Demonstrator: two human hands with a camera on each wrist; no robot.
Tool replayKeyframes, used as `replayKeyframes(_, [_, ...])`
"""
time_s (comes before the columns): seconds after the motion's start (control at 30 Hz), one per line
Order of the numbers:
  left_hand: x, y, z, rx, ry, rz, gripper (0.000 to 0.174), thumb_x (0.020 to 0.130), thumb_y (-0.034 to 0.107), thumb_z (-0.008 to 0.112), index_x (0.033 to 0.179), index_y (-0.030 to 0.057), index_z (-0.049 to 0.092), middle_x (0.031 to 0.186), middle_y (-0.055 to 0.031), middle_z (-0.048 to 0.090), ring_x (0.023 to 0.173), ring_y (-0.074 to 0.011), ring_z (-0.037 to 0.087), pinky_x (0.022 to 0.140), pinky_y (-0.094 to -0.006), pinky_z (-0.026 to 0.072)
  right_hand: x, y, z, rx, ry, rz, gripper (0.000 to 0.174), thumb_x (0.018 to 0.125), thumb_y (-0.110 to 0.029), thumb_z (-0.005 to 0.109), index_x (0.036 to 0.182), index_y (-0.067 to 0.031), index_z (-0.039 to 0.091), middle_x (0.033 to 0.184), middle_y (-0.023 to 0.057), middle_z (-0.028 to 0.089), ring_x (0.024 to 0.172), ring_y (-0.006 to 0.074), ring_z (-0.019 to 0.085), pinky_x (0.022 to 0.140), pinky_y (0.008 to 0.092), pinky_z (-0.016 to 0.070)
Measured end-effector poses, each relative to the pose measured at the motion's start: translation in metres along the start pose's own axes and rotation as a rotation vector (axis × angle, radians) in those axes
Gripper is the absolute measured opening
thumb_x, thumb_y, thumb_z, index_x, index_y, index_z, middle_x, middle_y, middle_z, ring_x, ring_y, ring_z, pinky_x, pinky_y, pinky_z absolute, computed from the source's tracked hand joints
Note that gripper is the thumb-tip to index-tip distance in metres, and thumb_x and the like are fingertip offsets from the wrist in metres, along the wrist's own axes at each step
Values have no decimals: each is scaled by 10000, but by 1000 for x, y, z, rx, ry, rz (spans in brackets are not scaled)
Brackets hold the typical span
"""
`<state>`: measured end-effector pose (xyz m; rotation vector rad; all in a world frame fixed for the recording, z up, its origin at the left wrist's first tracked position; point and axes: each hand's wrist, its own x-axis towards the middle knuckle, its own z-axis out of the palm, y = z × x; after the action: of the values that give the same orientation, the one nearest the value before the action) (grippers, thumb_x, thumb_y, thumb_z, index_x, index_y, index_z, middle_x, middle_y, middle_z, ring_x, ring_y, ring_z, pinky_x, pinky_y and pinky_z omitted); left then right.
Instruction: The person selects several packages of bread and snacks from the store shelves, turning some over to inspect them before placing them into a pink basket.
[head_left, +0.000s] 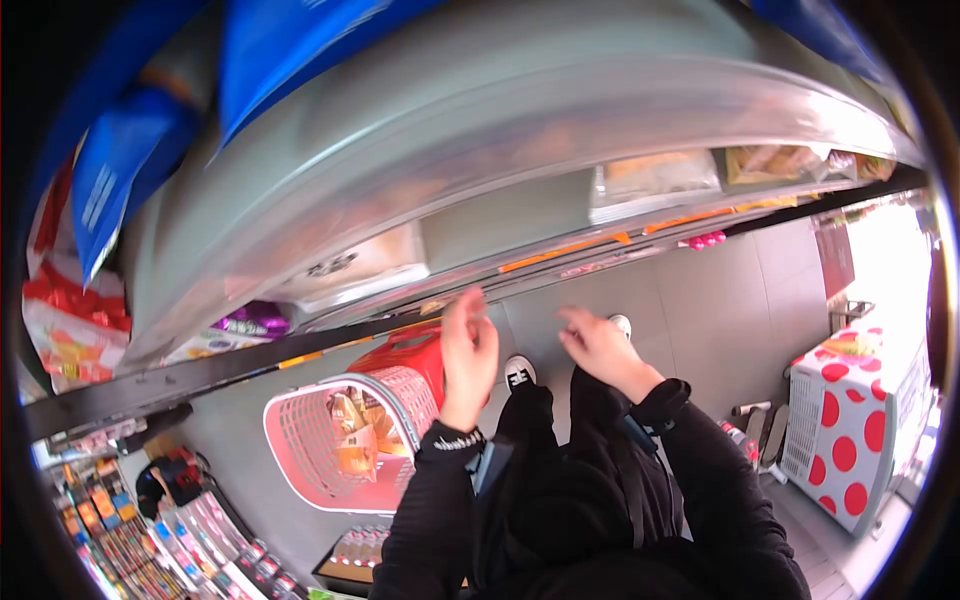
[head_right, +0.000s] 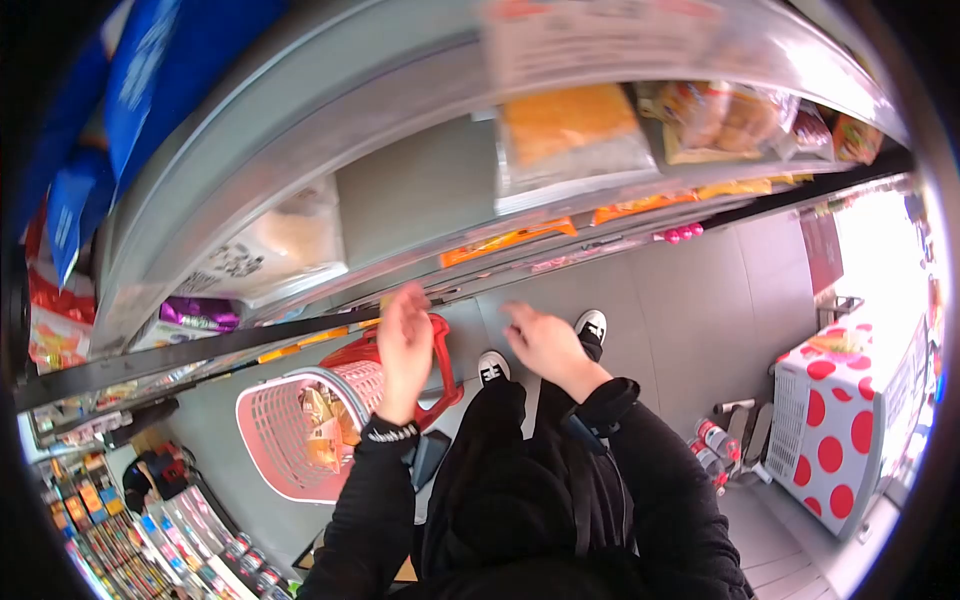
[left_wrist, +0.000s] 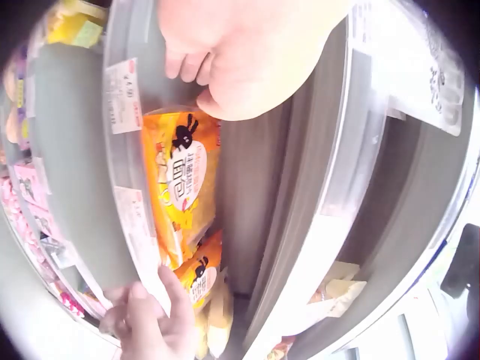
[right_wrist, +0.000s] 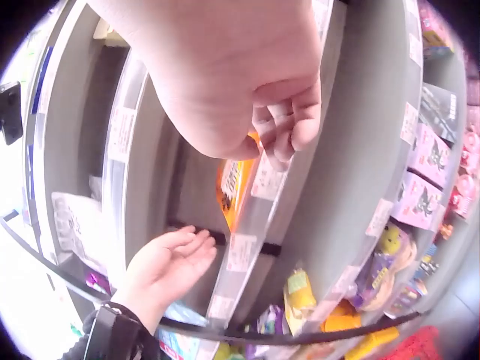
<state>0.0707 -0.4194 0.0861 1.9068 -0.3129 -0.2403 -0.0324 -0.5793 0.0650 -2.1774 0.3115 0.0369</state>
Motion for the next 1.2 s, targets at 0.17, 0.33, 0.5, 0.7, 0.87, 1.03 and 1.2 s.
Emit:
replayKeyframes(0.17, [-63,-41,-24,-104,-119,-189,247,796,-34,384,1030,-11,460,912,-80,528,775,-127,525,701,-226,421,38,0,68,105,-250,-10,236,723,-176,538,906,-29,511,787,144,577,739,297,559,650,355,441])
replayKeyframes(0.33, [-98,-53,-52,-380,-98,-380,220,812,-21,375,1015,-21,459,911,-79,528,788,-116,513,708,-225,415,100,10,142,152,-243,137,329,715,-258,589,915,-4,525,726,111,602,687,209,588,610,310,450])
replayKeyframes(0.5, [-120,-51,-83,-351,-72,-393,203,818,-15,379,1000,-18,470,883,-72,532,771,-111,519,711,-224,415,136,2,179,4,-328,311,414,710,-347,575,906,14,523,668,144,590,664,258,586,589,355,447])
replayKeyframes(0.7, [-149,-64,-97,-351,-59,-492,183,828,3,384,983,-17,479,864,-70,541,783,-115,525,714,-224,419,135,-1,185,-280,-21,97,260,750,-283,513,803,-33,555,719,177,573,740,352,541,626,407,429])
replayKeyframes(0.87, [-148,-69,-91,-424,-41,-504,216,801,-8,415,1010,-17,472,853,-85,554,741,-118,537,677,-210,416,126,9,159,-106,-314,31,187,760,-213,480,779,-34,532,705,144,555,663,252,547,580,363,419])
replayKeyframes(1.03, [-129,-66,-81,-746,35,-810,244,824,89,408,1044,-8,452,904,-108,543,778,-150,555,682,-237,438,64,-3,101,23,-505,-53,181,761,-198,521,717,-24,503,590,63,482,556,117,439,524,272,373])
replayKeyframes(1.2, [-113,-60,-78,-1192,-162,-980,264,841,227,423,1024,36,436,994,-136,523,883,-215,541,766,-347,447,3,-30,47,227,-732,-24,163,779,-171,521,724,-22,485,650,59,446,620,157,459,577,275,379])
